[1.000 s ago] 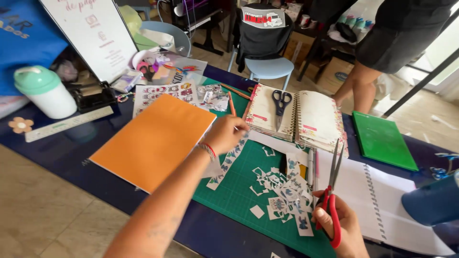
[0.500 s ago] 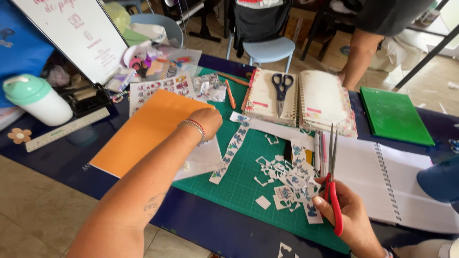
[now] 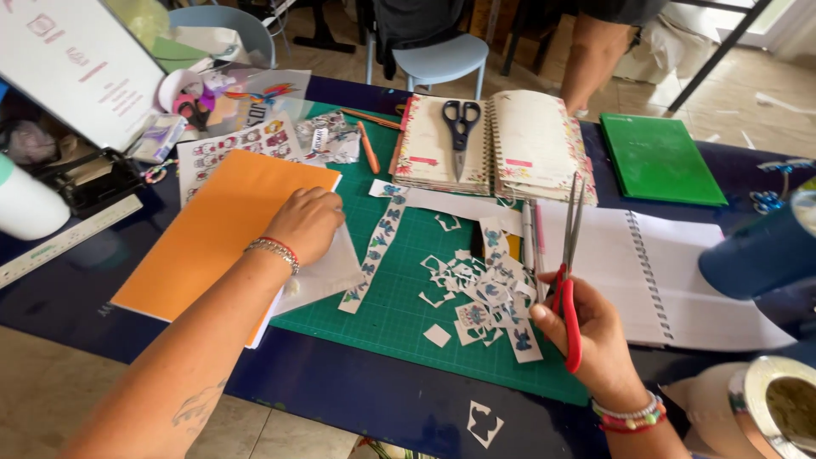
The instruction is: Cutting out individual stickers from a printed sheet using scissors
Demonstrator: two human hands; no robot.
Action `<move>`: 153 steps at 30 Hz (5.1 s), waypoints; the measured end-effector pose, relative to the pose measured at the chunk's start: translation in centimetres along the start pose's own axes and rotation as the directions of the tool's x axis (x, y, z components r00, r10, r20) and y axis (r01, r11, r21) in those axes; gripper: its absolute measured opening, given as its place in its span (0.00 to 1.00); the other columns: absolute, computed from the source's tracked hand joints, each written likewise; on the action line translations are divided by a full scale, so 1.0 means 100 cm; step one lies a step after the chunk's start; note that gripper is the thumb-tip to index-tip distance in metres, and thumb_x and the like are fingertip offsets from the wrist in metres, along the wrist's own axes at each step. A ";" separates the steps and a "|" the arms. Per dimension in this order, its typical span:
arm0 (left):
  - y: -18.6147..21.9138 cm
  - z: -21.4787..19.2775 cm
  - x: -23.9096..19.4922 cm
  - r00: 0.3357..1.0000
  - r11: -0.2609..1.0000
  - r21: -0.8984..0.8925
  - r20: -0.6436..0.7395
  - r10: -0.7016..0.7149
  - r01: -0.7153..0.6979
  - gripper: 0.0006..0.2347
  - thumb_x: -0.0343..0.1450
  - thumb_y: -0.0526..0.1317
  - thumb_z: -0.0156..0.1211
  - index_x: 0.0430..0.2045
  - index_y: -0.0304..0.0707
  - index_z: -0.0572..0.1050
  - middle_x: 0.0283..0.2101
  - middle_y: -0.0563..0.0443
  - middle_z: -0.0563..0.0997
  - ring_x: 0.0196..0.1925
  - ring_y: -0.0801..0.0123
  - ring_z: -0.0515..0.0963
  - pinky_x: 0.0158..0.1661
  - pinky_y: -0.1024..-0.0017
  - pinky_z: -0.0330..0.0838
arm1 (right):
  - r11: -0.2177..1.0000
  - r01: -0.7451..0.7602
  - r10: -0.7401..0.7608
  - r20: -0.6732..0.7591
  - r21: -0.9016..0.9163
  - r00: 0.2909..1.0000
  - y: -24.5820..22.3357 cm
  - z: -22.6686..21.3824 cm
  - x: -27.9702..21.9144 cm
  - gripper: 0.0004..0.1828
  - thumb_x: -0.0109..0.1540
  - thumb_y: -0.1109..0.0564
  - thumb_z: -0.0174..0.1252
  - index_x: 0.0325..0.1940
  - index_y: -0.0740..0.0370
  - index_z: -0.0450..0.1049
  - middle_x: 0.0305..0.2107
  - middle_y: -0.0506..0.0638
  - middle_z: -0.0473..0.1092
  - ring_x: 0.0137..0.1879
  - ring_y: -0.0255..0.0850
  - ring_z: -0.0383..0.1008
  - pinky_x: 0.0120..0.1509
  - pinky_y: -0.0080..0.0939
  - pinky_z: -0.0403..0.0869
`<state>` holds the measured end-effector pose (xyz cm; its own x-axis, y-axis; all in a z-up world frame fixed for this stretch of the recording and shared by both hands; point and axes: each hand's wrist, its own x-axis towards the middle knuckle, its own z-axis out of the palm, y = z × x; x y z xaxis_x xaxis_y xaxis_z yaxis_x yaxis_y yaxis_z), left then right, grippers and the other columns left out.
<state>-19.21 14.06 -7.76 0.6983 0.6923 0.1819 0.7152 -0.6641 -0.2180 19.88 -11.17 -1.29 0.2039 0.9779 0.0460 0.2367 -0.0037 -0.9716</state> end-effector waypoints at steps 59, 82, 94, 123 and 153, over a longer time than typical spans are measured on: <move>0.251 -0.091 0.052 0.896 -0.623 -0.761 0.134 -0.424 -0.181 0.08 0.67 0.33 0.71 0.33 0.39 0.76 0.32 0.48 0.85 0.35 0.66 0.87 0.30 0.75 0.81 | 0.989 0.148 -0.145 0.389 0.023 0.910 0.004 0.023 -0.009 0.51 0.55 0.22 0.59 0.66 0.64 0.66 0.33 0.52 0.74 0.36 0.38 0.72 0.41 0.37 0.71; 0.257 -0.086 0.051 0.893 -0.612 -0.760 0.097 -0.440 -0.220 0.08 0.68 0.31 0.70 0.33 0.37 0.75 0.30 0.48 0.83 0.36 0.62 0.89 0.32 0.73 0.83 | 0.985 0.154 -0.172 0.312 0.083 0.934 0.014 0.024 -0.009 0.46 0.56 0.26 0.61 0.61 0.66 0.69 0.27 0.53 0.72 0.30 0.37 0.69 0.34 0.35 0.74; 0.257 -0.086 0.051 0.885 -0.620 -0.754 0.116 -0.450 -0.217 0.08 0.67 0.31 0.71 0.32 0.37 0.76 0.30 0.47 0.84 0.33 0.67 0.87 0.34 0.74 0.84 | 0.975 0.201 -0.220 0.270 0.096 0.937 0.019 0.024 -0.007 0.42 0.58 0.28 0.61 0.56 0.67 0.71 0.25 0.51 0.74 0.29 0.38 0.73 0.32 0.35 0.73; 0.245 -0.098 0.047 0.873 -0.551 -0.808 0.102 -0.476 -0.206 0.08 0.66 0.34 0.71 0.33 0.36 0.77 0.30 0.45 0.86 0.31 0.66 0.87 0.29 0.75 0.81 | 0.983 0.155 -0.178 0.282 0.102 0.943 0.024 0.018 -0.006 0.31 0.59 0.40 0.65 0.52 0.68 0.73 0.20 0.49 0.70 0.22 0.36 0.69 0.28 0.32 0.70; 0.256 -0.099 0.042 0.925 -0.511 -0.825 -0.039 -0.378 -0.243 0.16 0.69 0.29 0.66 0.50 0.34 0.72 0.33 0.48 0.83 0.33 0.70 0.84 0.34 0.72 0.86 | 0.977 0.196 -0.212 0.307 0.083 0.928 0.012 0.017 -0.005 0.45 0.56 0.26 0.63 0.57 0.69 0.70 0.26 0.50 0.73 0.29 0.37 0.72 0.33 0.35 0.72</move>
<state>2.29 -2.80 -3.08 0.3769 0.8805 0.2876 -0.5102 -0.0618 0.8578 18.40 -11.32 -2.90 -0.1528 0.9723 0.1770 0.1924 0.2049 -0.9597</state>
